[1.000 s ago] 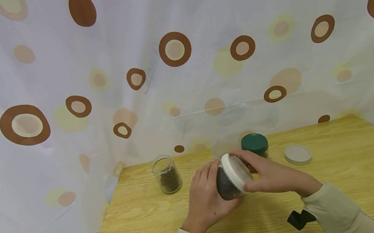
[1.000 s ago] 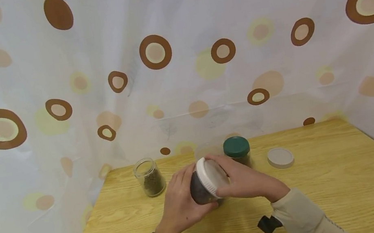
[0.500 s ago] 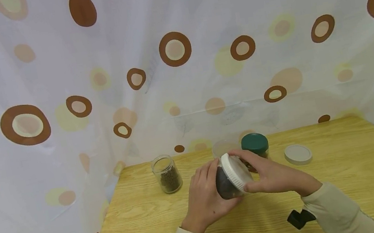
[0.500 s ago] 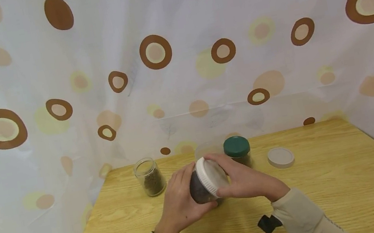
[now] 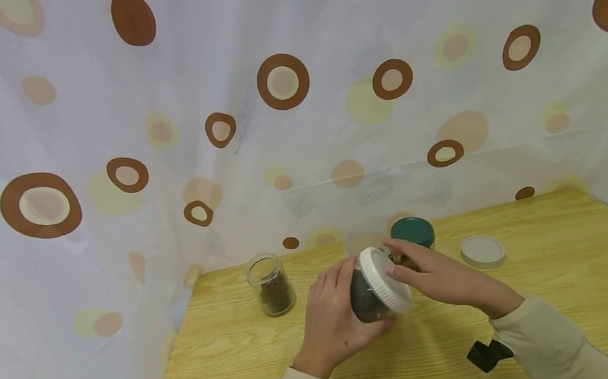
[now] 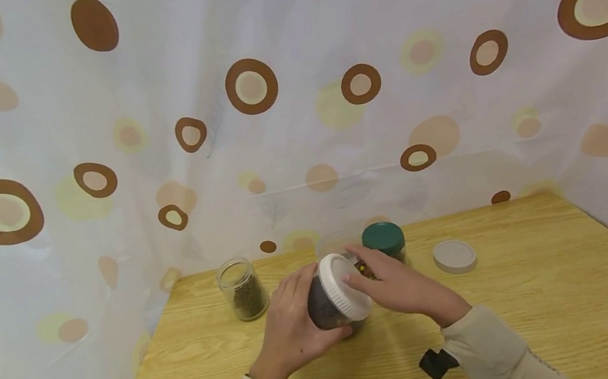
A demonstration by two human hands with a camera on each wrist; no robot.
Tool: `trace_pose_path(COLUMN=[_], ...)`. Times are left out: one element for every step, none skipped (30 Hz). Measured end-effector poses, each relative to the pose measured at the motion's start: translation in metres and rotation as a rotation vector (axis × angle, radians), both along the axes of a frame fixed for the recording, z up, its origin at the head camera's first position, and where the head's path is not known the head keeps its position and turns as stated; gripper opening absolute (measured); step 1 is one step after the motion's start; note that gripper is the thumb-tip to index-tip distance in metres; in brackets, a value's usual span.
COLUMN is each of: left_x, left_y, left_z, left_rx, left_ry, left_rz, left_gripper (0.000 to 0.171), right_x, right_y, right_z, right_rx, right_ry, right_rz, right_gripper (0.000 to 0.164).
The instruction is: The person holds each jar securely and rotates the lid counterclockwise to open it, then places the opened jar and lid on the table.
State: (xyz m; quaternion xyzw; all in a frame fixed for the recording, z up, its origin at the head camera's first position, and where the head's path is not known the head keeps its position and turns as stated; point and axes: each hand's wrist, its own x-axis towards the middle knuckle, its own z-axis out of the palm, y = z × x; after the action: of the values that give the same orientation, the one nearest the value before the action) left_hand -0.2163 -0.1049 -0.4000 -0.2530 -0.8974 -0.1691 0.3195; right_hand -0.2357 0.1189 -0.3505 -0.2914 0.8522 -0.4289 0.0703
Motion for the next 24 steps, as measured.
trace_pose_path(left_x=[-0.0002, -0.0002, -0.0002, -0.0002, -0.0003, 0.0000, 0.0000, 0.0001, 0.0001, 0.0000, -0.0001, -0.0003, -0.0006, -0.0010, -0.0012, -0.0014, -0.0014, -0.0015, -0.0016, -0.0016, -0.0014, -0.0014, -0.0014, -0.0012], left_y=[0.0004, 0.0006, 0.0009, 0.0013, 0.0015, 0.0017, 0.0019, 0.0021, 0.0024, 0.0026, 0.0029, 0.0033, 0.0037, 0.0041, 0.0044, 0.0047, 0.0050, 0.0052, 0.0053, 0.0054, 0.0053, 0.0053, 0.0051, 0.0048], left_z=[0.0000, 0.0000, 0.0001, 0.0002, 0.0001, 0.0003, 0.0003, 0.0003, 0.0003, 0.0001, -0.0001, -0.0001, -0.0003, -0.0004, -0.0003, -0.0001, 0.0003, 0.0005, 0.0006, 0.0008, 0.0010, 0.0009, 0.0007, 0.0005], left_rx=[0.001, 0.000, 0.001, 0.002, 0.002, 0.001, 0.001, 0.000, 0.000, -0.002, -0.007, -0.008, -0.010, -0.014, -0.015, -0.017, -0.017, -0.016, -0.018, -0.018, -0.019, -0.022, -0.020, -0.021], left_ry=[-0.002, -0.004, -0.006, -0.007, -0.004, -0.002, 0.003, 0.010, 0.015, 0.021, 0.024, 0.024, 0.026, 0.026, 0.025, 0.025, 0.026, 0.027, 0.030, 0.031, 0.031, 0.031, 0.033, 0.030], left_rz=[-0.004, -0.005, -0.007, -0.009, -0.011, -0.013, -0.015, -0.016, -0.018, -0.018, -0.018, -0.020, -0.021, -0.021, -0.021, -0.020, -0.020, -0.019, -0.017, -0.015, -0.014, -0.011, -0.013, -0.012], left_gripper=[0.099, 0.098, 0.098, 0.098, 0.098, 0.098, 0.098, 0.099, 0.099, 0.099, 0.099, 0.098, 0.098, 0.097, 0.097, 0.097, 0.096, 0.096, 0.096, 0.096, 0.096, 0.096, 0.096, 0.096], right_x=[0.0001, 0.0000, 0.0002, 0.0004, 0.0007, 0.0010, 0.0015, 0.0019, 0.0022, 0.0025, 0.0029, 0.0031, 0.0033, 0.0034, 0.0035, 0.0035, 0.0034, 0.0034, 0.0031, 0.0029, 0.0028, 0.0026, 0.0023, 0.0019], right_y=[-0.0007, -0.0016, -0.0025, -0.0033, -0.0041, -0.0048, -0.0056, -0.0063, -0.0068, -0.0073, -0.0077, -0.0080, -0.0081, -0.0081, -0.0081, -0.0083, -0.0086, -0.0090, -0.0092, -0.0095, -0.0096, -0.0095, -0.0093, -0.0086], right_z=[0.0003, 0.0006, 0.0010, 0.0013, 0.0017, 0.0023, 0.0031, 0.0039, 0.0046, 0.0054, 0.0061, 0.0067, 0.0073, 0.0078, 0.0083, 0.0088, 0.0090, 0.0092, 0.0093, 0.0091, 0.0087, 0.0080, 0.0071, 0.0060], right_rx=[0.008, 0.014, 0.020, 0.026, 0.032, 0.037, 0.045, 0.051, 0.058, 0.065, 0.073, 0.081, 0.089, 0.093, 0.098, 0.103, 0.107, 0.112, 0.116, 0.117, 0.113, 0.099, 0.081, 0.061], right_ry=[-0.015, -0.028, -0.041, -0.055, -0.073, -0.092, -0.111, -0.130, -0.148, -0.166, -0.179, -0.187, -0.190, -0.192, -0.192, -0.193, -0.191, -0.187, -0.178, -0.166, -0.155, -0.144, -0.125, -0.101], right_rz=[-0.016, -0.027, -0.037, -0.046, -0.054, -0.064, -0.075, -0.085, -0.091, -0.100, -0.105, -0.111, -0.114, -0.116, -0.118, -0.123, -0.127, -0.133, -0.137, -0.136, -0.131, -0.113, -0.088, -0.056], right_gripper=[0.065, 0.065, 0.065, 0.065, 0.066, 0.067, 0.068, 0.068, 0.069, 0.070, 0.071, 0.072, 0.073, 0.074, 0.076, 0.077, 0.078, 0.079, 0.080, 0.080, 0.080, 0.079, 0.078, 0.077])
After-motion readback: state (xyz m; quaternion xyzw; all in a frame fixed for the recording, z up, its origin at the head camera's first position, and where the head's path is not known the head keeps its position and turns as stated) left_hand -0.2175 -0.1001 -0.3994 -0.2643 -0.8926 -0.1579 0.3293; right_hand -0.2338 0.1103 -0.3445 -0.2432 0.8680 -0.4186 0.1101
